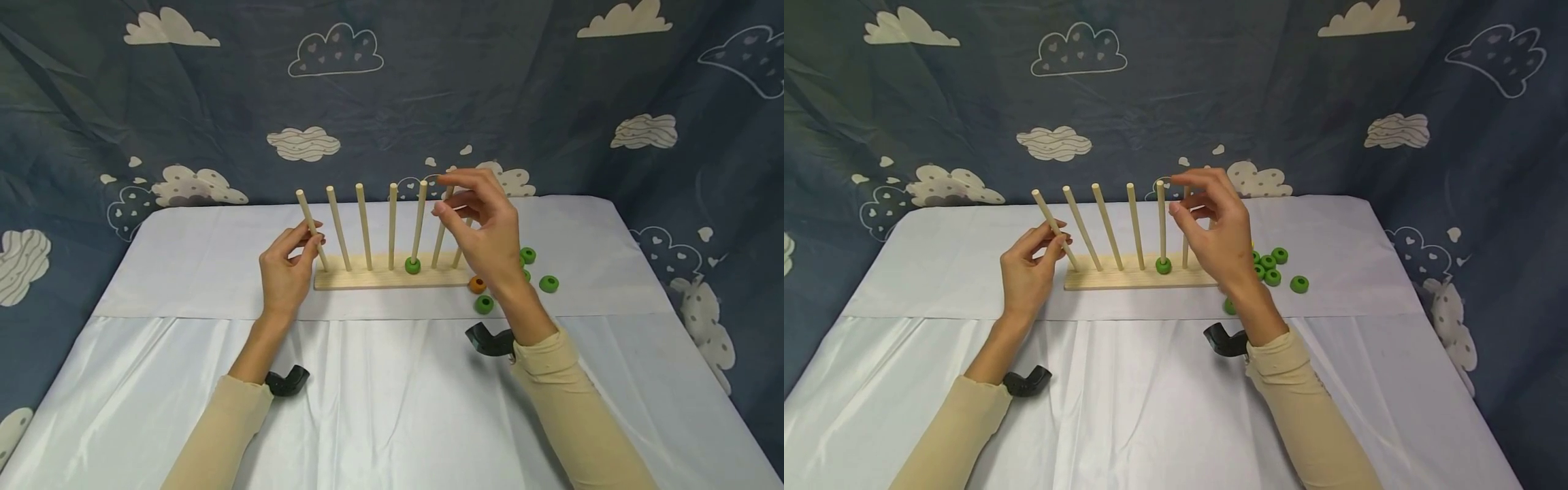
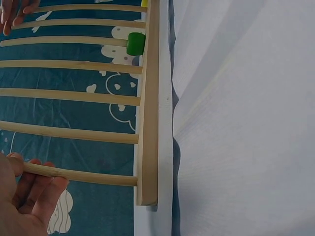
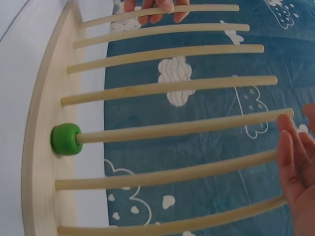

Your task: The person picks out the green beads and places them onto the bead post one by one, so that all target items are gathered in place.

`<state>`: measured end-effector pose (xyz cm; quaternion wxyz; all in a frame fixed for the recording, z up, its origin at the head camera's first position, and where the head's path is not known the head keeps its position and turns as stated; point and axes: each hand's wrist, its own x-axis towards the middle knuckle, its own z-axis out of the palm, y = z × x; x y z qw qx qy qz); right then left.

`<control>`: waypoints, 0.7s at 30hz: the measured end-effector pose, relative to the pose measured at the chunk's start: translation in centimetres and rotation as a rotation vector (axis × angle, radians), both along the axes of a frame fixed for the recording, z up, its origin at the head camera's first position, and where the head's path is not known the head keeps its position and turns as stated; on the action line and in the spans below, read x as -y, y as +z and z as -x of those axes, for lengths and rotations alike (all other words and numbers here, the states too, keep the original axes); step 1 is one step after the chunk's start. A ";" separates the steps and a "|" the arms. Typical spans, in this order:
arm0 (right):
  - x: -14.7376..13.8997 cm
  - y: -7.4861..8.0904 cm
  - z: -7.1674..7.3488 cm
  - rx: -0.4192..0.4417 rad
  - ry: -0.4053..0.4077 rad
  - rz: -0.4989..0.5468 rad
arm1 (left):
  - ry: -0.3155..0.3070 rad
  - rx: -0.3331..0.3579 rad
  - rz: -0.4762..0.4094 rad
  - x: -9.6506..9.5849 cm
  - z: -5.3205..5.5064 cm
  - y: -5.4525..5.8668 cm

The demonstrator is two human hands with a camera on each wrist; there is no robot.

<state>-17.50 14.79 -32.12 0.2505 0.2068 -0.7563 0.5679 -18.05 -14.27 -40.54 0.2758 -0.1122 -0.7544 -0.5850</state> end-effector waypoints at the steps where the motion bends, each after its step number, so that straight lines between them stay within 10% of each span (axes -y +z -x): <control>1: -0.1 0.0 0.0 -0.008 0.001 0.009 | 0.001 0.000 0.001 0.0 0.0 0.0; 21: -2.2 -1.3 -0.5 -0.028 0.004 0.021 | 0.009 0.001 0.005 0.0 0.0 -0.1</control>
